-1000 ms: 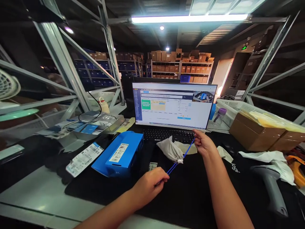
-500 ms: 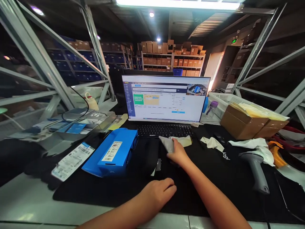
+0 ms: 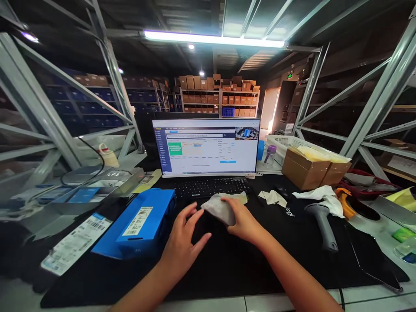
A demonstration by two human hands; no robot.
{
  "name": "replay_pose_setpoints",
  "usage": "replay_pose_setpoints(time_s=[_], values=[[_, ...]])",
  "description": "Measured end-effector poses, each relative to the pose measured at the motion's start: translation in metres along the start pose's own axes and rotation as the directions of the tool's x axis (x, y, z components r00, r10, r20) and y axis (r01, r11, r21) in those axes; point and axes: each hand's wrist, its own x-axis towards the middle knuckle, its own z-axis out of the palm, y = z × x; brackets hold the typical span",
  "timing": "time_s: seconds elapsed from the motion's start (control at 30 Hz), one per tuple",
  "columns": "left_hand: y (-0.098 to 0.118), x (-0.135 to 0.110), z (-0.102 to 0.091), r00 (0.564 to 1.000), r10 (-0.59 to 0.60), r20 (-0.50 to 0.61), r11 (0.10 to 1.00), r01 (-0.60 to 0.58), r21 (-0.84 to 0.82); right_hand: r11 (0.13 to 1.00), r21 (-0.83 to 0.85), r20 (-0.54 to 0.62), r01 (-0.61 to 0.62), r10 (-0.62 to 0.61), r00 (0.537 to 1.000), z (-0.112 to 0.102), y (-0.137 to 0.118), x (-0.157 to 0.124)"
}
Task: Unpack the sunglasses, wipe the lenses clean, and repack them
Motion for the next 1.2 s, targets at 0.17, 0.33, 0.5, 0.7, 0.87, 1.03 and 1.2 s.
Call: replay_pose_setpoints(time_s=[0.17,0.33,0.5,0.7,0.87,1.03,1.2], values=[[0.007,0.036,-0.008,0.949,-0.011,0.314,0.999,0.025,-0.039,0.956,-0.119,0.160,0.268,-0.248,0.955,-0.033,-0.028,-0.005],[0.005,0.056,0.008,0.888,-0.205,0.413,0.945,0.289,-0.154,0.881,-0.290,0.150,0.374,-0.344,0.927,-0.059,-0.049,-0.004],[0.004,0.049,0.025,0.909,-0.313,0.275,0.927,0.356,-0.120,0.789,-0.541,-0.103,0.292,-0.406,0.908,-0.023,-0.043,-0.014],[0.001,0.042,0.024,0.924,-0.323,0.204,0.931,0.349,-0.108,0.799,-0.598,-0.210,0.061,-0.229,0.951,-0.004,0.019,-0.019],[0.003,0.039,0.025,0.916,-0.353,0.193,0.906,0.386,-0.173,0.838,-0.544,-0.411,0.043,-0.311,0.857,-0.001,0.007,-0.029],[-0.010,0.036,0.022,0.833,-0.499,0.238,0.667,0.545,-0.508,0.633,-0.480,0.083,0.608,-0.657,0.750,0.021,-0.029,-0.048],[-0.023,0.039,0.010,0.644,-0.602,0.472,0.009,0.597,-0.802,0.774,-0.353,-0.238,0.525,-0.617,0.750,0.016,-0.031,-0.052]])
